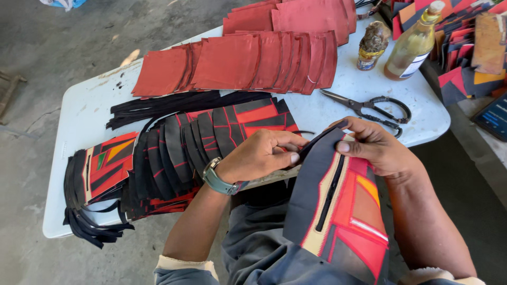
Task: The person sits at a table and hand-stitches black fabric trim along the edge of colorful patchwork zippered pouches, working through a stack of pouches one at a time. They occasionally pick up scissors to trim material and set finished pouches on the table.
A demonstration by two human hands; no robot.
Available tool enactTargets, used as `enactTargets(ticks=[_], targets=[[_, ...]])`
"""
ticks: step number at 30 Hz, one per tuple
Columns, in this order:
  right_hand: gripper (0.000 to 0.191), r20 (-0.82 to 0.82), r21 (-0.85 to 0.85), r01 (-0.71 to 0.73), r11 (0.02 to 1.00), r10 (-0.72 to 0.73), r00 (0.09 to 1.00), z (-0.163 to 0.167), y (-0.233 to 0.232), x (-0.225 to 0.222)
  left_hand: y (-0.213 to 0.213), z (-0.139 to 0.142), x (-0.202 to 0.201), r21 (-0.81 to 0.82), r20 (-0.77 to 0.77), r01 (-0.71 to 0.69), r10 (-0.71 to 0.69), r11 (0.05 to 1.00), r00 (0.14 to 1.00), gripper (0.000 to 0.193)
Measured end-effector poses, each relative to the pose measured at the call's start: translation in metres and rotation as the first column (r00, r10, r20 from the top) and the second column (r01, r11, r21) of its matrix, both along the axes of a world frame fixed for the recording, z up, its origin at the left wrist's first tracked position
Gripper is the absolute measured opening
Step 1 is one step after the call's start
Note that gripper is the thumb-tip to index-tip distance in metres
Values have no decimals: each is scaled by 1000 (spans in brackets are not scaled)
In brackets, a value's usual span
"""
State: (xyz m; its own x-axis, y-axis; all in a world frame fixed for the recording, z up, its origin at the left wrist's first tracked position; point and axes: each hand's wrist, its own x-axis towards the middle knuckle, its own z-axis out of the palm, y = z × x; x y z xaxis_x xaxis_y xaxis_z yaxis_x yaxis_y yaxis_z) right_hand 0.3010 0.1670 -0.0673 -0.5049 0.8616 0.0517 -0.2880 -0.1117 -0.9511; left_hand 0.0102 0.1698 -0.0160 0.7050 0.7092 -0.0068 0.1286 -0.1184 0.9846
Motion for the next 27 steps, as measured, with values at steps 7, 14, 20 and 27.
enactTargets(ticks=[7, 14, 20, 27], targets=[[33, -43, -46, 27, 999, -29, 999, -9, 3, 5, -5, 1, 4, -7, 33, -11, 11, 1000, 999, 31], [34, -46, -91, 83, 992, -88, 995, -9, 2, 7, -5, 0, 9, -37, 56, -46, 48, 998, 997, 28], [31, -31, -83, 131, 988, -134, 991, -9, 5, 7, -7, 1, 6, 20, 30, -49, 49, 999, 998, 28], [30, -3, -62, 197, 979, -197, 980, -9, 6, 12, -16, 0, 0, 32, 38, -49, 48, 998, 998, 30]])
